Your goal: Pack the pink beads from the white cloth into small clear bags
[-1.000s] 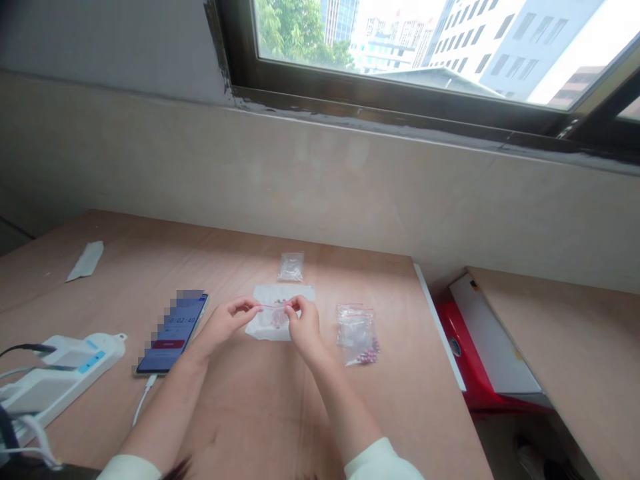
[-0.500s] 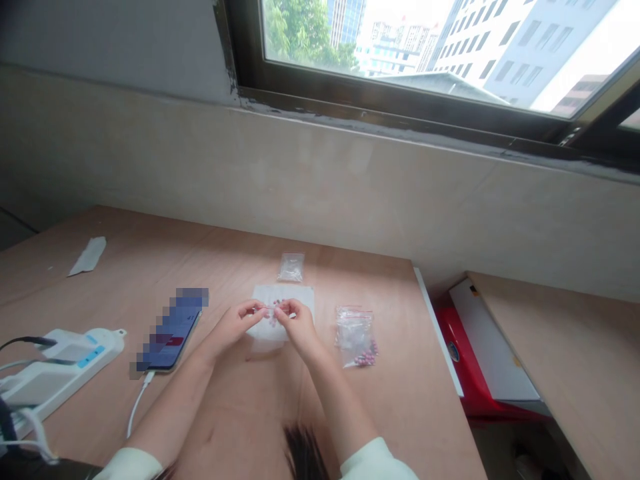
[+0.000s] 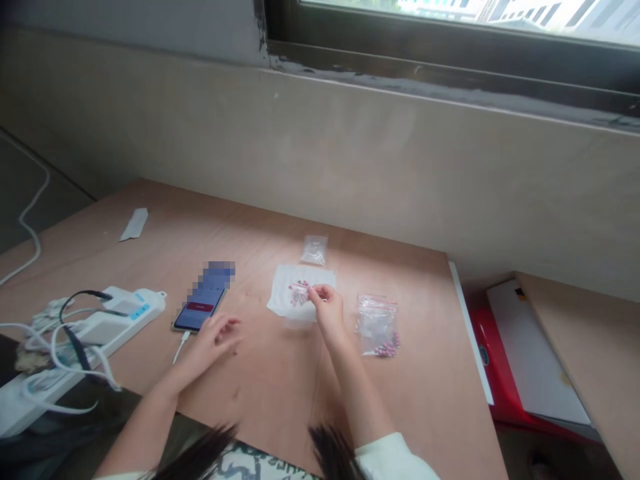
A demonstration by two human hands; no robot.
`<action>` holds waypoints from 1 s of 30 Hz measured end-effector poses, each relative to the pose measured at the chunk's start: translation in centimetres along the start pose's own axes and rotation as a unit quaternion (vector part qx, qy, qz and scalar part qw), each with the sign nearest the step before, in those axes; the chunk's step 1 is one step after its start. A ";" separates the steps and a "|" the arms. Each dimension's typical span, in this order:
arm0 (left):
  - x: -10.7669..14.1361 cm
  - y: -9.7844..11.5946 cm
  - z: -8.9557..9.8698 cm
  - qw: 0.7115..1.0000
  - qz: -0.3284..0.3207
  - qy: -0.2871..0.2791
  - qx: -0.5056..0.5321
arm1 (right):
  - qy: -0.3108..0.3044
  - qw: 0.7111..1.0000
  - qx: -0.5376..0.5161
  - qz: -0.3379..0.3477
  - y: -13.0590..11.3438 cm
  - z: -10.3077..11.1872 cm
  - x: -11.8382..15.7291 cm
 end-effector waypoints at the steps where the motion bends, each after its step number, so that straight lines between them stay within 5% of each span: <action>1: 1.1 -0.7 -0.4 1.000 0.000 -0.020 0.012 | -0.004 1.000 -0.004 -0.003 0.1 -0.2 0.1; 5: 3.7 -2.2 -1.7 0.998 0.008 -0.046 0.051 | -0.017 1.000 -0.022 -0.003 -0.1 -0.8 0.8; 10: 3.3 -1.3 -1.6 0.996 -0.010 -0.047 0.075 | 0.003 1.000 -0.003 -0.005 -0.5 -0.1 1.1; 18: -5.7 5.2 -3.8 0.993 -0.097 0.010 0.062 | 0.081 0.995 0.063 0.014 -1.1 2.1 -0.1; 22: -10.4 6.6 -5.5 0.993 -0.112 0.025 0.038 | 0.082 0.995 0.049 0.011 -1.1 3.0 -1.0; 30: -11.2 6.0 -6.6 0.990 -0.139 -0.001 0.032 | 0.071 0.996 0.057 0.000 -0.3 2.9 -1.4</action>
Point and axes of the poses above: each hand's wrist, its own x-axis away from the middle knuckle, its own z-axis out of the back of the hand, y = z × x, the point moved 4 cm from there along -x, towards the middle knuckle, and after that the axes turned 5 degrees about -x, right-handed, at the moved point
